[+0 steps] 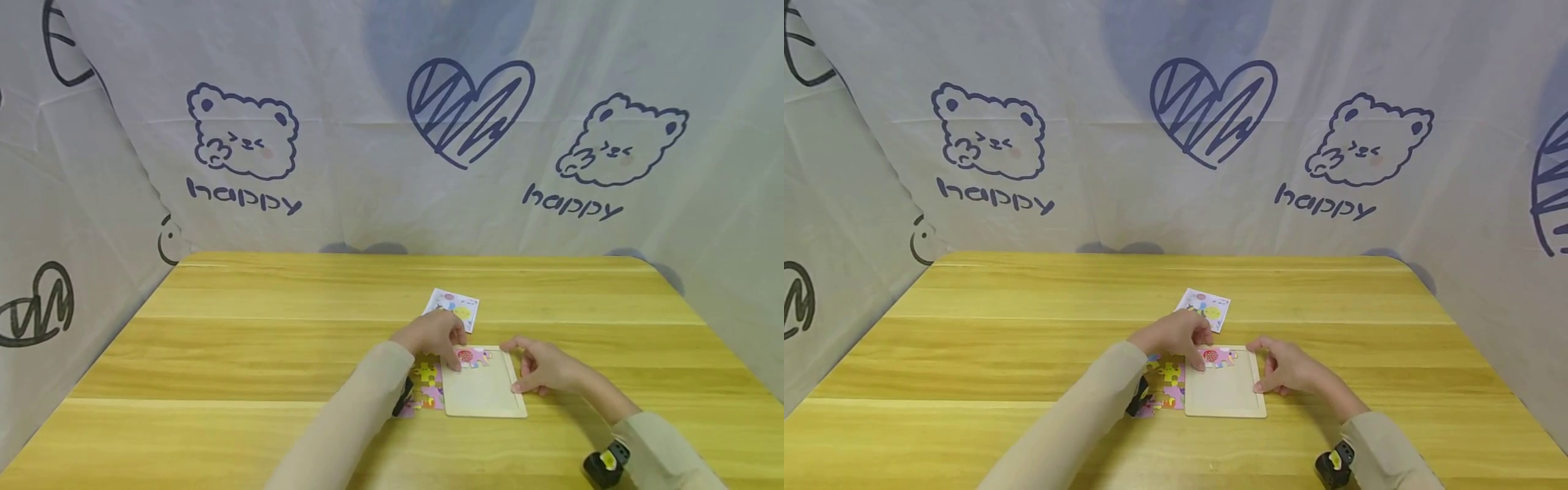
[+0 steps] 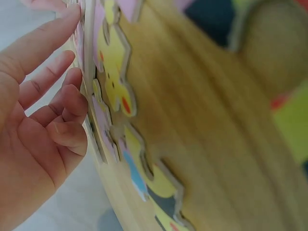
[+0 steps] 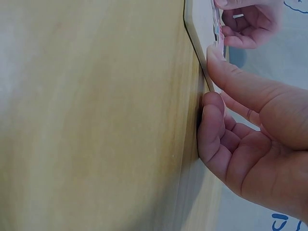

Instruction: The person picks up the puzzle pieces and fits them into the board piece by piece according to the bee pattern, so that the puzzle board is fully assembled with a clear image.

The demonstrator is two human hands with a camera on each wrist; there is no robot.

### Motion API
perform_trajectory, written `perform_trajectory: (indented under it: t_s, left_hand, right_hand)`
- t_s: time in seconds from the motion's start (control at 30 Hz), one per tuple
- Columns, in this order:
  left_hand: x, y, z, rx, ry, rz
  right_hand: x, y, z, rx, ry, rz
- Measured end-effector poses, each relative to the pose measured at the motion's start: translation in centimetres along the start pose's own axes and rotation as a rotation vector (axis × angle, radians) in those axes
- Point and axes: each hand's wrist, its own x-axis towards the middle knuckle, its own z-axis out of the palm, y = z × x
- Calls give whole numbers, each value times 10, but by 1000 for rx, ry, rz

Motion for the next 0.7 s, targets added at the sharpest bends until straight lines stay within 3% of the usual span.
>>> perform_trajectory:
  t_s: [0.27, 0.7]
  left_hand:
    - [-3, 0, -1, -46, -8, -5]
    - [5, 7, 4, 57, 11, 75]
  right_hand:
    - [0, 0, -1, -6, 1, 8]
    - [1, 2, -1, 6, -9, -19]
